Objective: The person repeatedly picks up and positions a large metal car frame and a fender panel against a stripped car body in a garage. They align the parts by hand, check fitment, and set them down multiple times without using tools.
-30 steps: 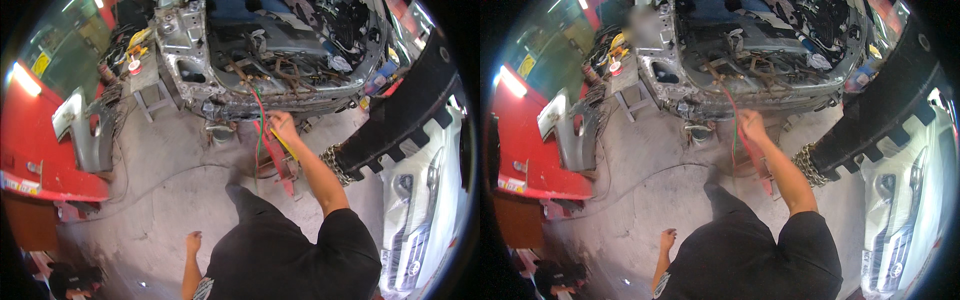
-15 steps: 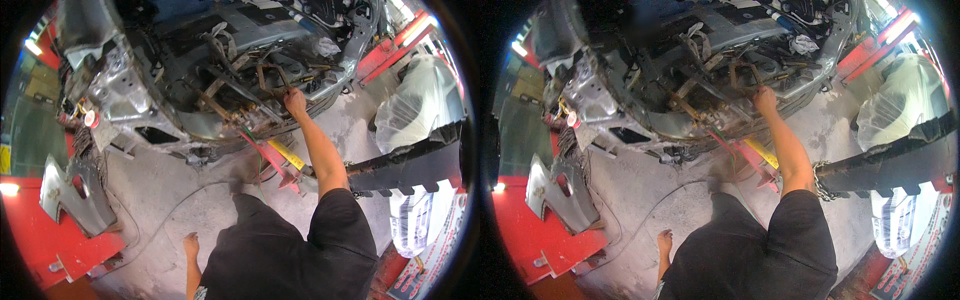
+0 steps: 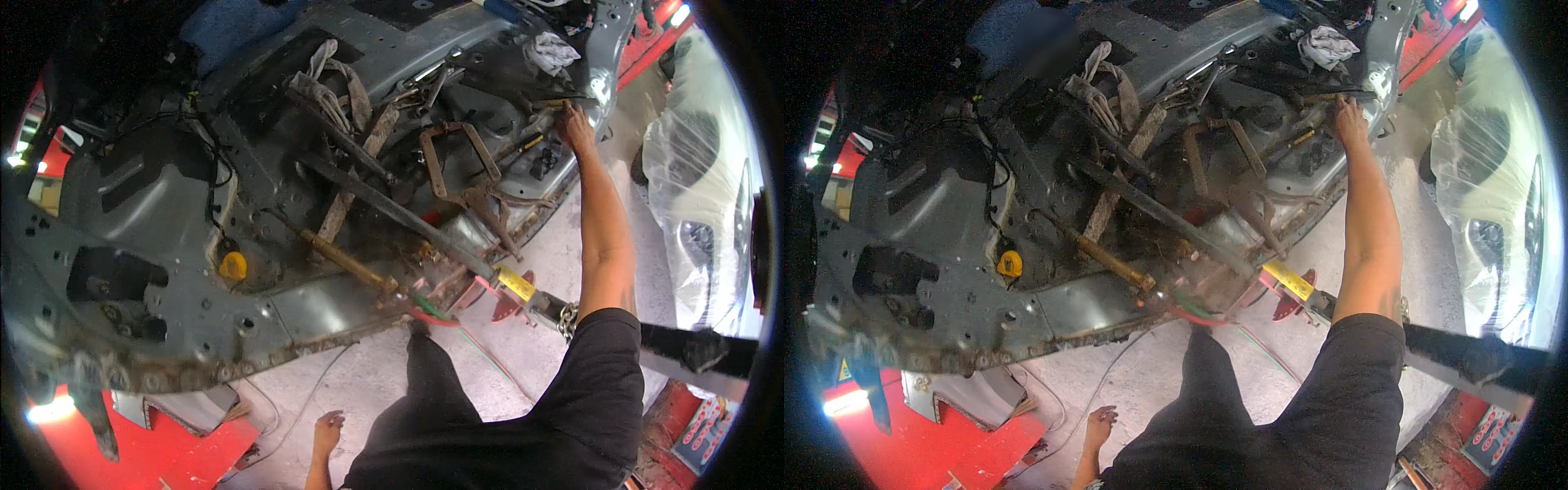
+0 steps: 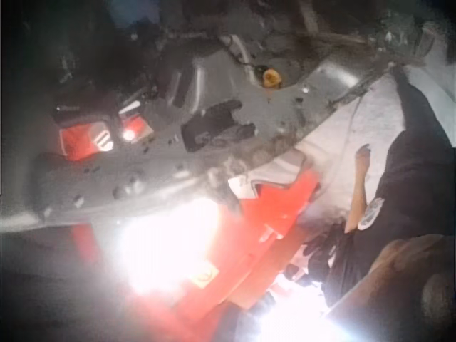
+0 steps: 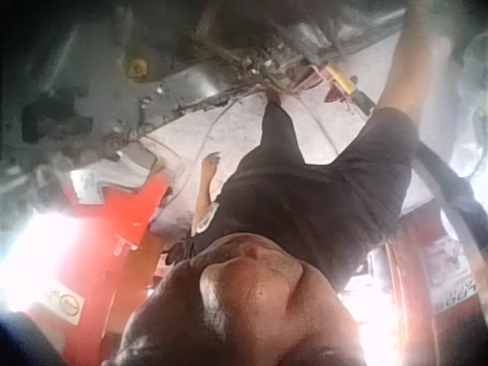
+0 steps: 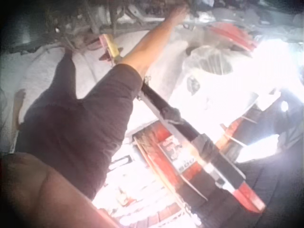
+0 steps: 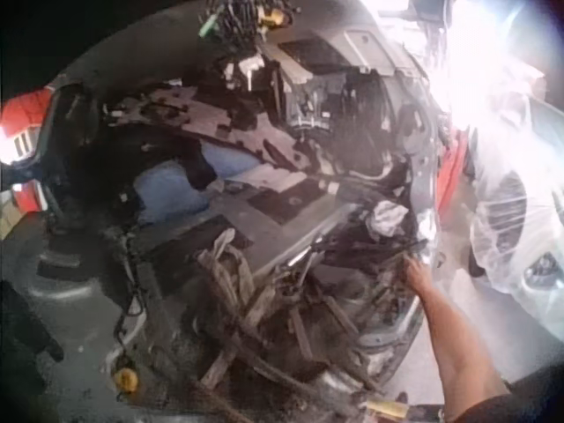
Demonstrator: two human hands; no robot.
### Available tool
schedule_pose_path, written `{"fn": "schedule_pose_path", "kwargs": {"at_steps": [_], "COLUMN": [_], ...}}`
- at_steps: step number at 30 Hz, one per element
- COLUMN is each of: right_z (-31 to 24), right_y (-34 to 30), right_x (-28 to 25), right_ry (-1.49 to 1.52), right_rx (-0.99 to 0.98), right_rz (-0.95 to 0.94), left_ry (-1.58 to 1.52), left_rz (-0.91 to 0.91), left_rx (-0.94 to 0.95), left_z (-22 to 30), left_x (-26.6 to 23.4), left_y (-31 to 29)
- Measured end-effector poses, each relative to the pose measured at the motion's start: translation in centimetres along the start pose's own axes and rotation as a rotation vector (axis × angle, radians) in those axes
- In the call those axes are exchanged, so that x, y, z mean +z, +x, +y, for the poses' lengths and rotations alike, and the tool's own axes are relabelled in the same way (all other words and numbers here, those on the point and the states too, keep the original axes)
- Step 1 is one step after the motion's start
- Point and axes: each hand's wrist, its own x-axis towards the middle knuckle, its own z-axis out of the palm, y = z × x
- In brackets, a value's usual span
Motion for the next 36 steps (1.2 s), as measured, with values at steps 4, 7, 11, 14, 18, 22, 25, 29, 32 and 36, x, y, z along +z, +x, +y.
{"fn": "schedule_pose_path", "kwargs": {"at_steps": [4, 7, 11, 14, 18, 22, 25, 29, 32, 36], "right_z": [-4.4, -6.4, -4.4, -4.6, -2.2, -0.9, 0.9, -0.6, 4.8, 4.1], "right_y": [1.0, 1.2, 3.1, 3.5, 1.1, -1.6, -0.9, -0.1, 0.0, -5.2], "right_x": [-2.0, -3.3, -2.7, -7.3, -9.7, -9.7, -7.6, -3.7, 0.1, -1.1], "right_ry": [-0.179, -0.213, -0.358, -0.143, 0.068, 0.186, 0.160, 0.155, 0.022, -0.091], "right_rx": [-0.065, -0.067, -0.311, -0.210, -0.283, -0.308, -0.264, -0.291, -0.236, -0.320], "right_rz": [-0.111, -0.137, -0.077, -0.201, -0.276, -0.251, -0.362, -0.246, -0.305, 0.036], "left_ry": [-0.025, -0.032, -0.054, -0.029, -0.094, -0.075, -0.052, -0.015, 0.051, 0.207], "left_rz": [0.048, 0.053, 0.018, -0.018, 0.008, 0.037, 0.083, 0.136, 0.119, 0.204], "left_rx": [-0.122, -0.175, -0.220, -0.191, -0.220, -0.169, -0.134, -0.038, 0.108, 0.248], "left_z": [-3.0, -2.6, -0.5, 1.1, 1.6, 2.0, 2.3, 0.7, 1.5, 0.4], "left_x": [-3.1, -3.8, -3.6, -3.8, -3.8, -5.3, -6.5, -6.1, -6.4, -7.9], "left_y": [0.0, 0.3, 0.7, 1.0, 1.0, 0.7, 0.6, -0.9, 2.1, 2.3]}}
